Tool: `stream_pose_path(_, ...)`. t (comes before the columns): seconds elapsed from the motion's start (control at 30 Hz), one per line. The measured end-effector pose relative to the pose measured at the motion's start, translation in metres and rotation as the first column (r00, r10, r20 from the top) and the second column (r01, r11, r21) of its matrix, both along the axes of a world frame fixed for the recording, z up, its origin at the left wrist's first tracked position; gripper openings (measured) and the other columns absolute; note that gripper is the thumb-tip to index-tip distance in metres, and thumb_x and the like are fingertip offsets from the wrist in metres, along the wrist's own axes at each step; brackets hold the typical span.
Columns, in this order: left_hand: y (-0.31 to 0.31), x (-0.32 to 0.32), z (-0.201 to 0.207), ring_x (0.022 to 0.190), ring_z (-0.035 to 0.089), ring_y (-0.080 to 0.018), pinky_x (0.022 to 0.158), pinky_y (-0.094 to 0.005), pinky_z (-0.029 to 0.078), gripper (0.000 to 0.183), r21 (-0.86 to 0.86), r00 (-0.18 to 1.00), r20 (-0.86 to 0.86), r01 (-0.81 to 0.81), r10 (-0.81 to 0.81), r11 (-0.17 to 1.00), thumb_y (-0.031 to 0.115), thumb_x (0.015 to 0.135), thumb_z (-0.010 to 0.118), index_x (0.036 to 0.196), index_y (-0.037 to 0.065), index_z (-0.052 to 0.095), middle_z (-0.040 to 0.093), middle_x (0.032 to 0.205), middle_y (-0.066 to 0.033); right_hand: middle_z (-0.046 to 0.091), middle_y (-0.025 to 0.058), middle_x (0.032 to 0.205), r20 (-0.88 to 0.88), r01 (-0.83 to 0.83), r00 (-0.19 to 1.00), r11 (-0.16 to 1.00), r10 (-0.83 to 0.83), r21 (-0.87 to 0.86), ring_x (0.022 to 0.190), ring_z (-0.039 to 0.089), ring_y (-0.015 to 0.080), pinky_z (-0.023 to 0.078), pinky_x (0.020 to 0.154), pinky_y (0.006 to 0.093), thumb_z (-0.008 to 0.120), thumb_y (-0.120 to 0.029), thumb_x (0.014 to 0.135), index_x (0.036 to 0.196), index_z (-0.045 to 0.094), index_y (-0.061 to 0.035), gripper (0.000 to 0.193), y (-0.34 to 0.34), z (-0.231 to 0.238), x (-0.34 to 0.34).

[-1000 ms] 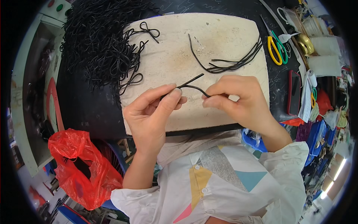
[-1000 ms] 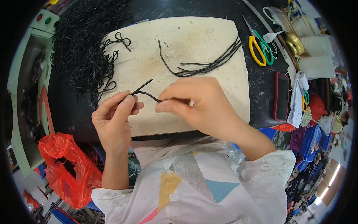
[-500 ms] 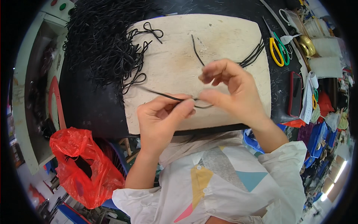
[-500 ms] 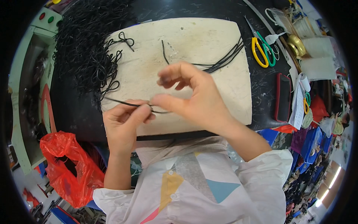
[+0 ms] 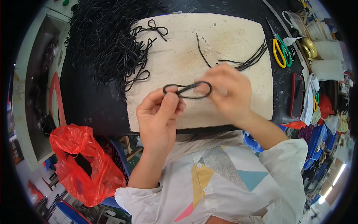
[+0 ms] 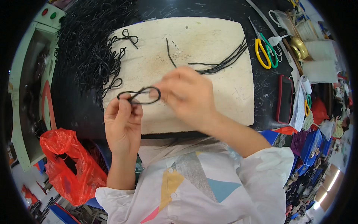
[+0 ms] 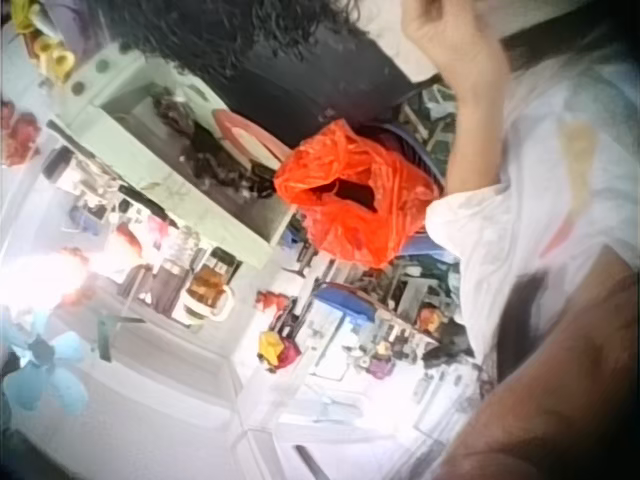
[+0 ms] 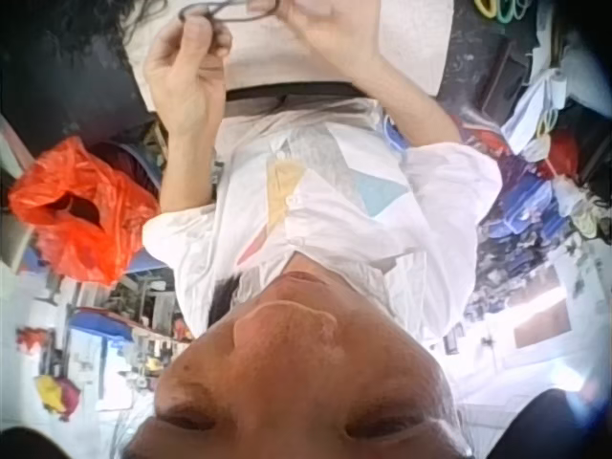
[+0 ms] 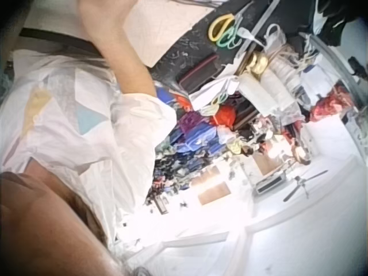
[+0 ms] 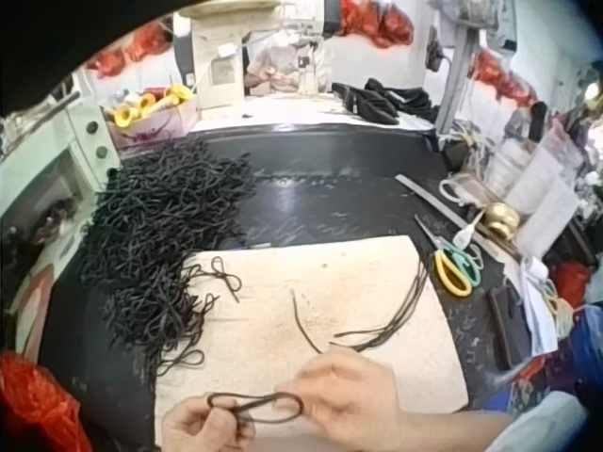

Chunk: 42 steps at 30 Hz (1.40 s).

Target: Looping and bundling black shoelaces for organization and storage.

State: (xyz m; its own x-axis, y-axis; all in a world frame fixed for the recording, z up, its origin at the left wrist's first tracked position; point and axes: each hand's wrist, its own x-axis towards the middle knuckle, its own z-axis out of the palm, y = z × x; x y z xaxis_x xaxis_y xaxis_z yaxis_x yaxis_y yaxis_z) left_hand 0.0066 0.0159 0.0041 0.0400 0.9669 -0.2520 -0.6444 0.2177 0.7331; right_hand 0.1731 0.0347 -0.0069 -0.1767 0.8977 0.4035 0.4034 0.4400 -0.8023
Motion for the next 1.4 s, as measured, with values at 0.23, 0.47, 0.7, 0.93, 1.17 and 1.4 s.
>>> stream_pose_path(0.23,0.003,-0.001,-0.014,0.07,0.05,-0.0093,0.062,-0.0188,0.04,0.006,0.284,0.746,-0.666,0.241,0.01,0.928,-0.002,0.078,0.059,0.084,-0.003,0.061,0.055,0.08,-0.0063,0.053,-0.0019,0.073,0.304,-0.005,0.937,0.862,-0.173,0.507,0.07,0.049,0.0149,0.034,0.067,0.0296,0.065,-0.012,0.052,0.079,0.064,-0.0117,0.027,-0.02,0.003,-0.005)
stream_pose_path(0.47,0.001,-0.01,-0.013,0.076,0.051,-0.0086,0.064,-0.0199,0.041,0.011,0.085,0.844,-0.299,0.489,-0.446,0.868,-0.003,0.079,0.058,0.089,-0.006,0.058,0.056,0.082,-0.0056,0.059,0.0033,0.077,-0.559,-0.388,0.829,0.703,-0.017,-0.597,0.07,0.055,0.0078,0.045,0.062,0.0201,0.067,-0.01,0.074,0.086,0.06,-0.0005,0.016,-0.012,0.014,0.002)
stream_pose_path(0.7,0.0,-0.006,-0.002,0.077,0.059,-0.0119,0.069,-0.0211,0.048,0.013,0.0,0.86,-0.357,0.39,-0.364,0.921,-0.006,0.077,0.059,0.09,-0.009,0.058,0.061,0.084,-0.0114,0.059,0.0021,0.077,-0.616,-0.38,0.787,0.777,-0.012,-0.501,0.07,0.055,0.0065,0.045,0.063,0.0194,0.061,-0.007,0.08,0.085,0.058,0.0014,0.01,-0.019,0.009,-0.003)
stream_pose_path(0.93,-0.001,-0.015,0.0,0.073,0.06,-0.0129,0.065,-0.0203,0.05,0.018,0.083,0.777,-0.517,0.464,-0.36,0.882,-0.007,0.073,0.063,0.091,-0.007,0.059,0.063,0.081,-0.0119,0.06,0.0053,0.079,-0.558,-0.449,0.829,0.635,0.034,-0.628,0.071,0.056,0.0082,0.046,0.063,0.0211,0.057,-0.007,0.081,0.088,0.059,0.0019,0.011,-0.015,0.011,0.006)
stream_pose_path(1.17,0.005,-0.01,0.005,0.069,0.059,-0.0119,0.06,-0.0207,0.048,0.017,-0.021,0.751,-0.606,0.314,-0.262,0.949,-0.011,0.068,0.063,0.081,-0.005,0.055,0.06,0.074,-0.0092,0.062,0.0101,0.076,-0.128,-0.258,0.966,0.799,0.226,-0.543,0.065,0.059,0.0118,0.047,0.059,0.0224,0.056,-0.003,0.077,0.087,0.062,0.0013,0.012,-0.017,0.028,0.009)
stream_pose_path(1.4,-0.001,-0.016,-0.003,0.071,0.061,-0.0135,0.065,-0.0236,0.05,0.008,-0.046,0.847,-0.383,0.38,-0.368,0.924,-0.002,0.076,0.061,0.083,-0.005,0.058,0.062,0.077,-0.0088,0.061,0.0054,0.074,-0.361,-0.158,0.931,0.827,-0.058,-0.54,0.066,0.057,0.0084,0.045,0.057,0.0206,0.056,-0.003,0.079,0.086,0.062,0.0015,0.01,-0.027,0.013,0.001)
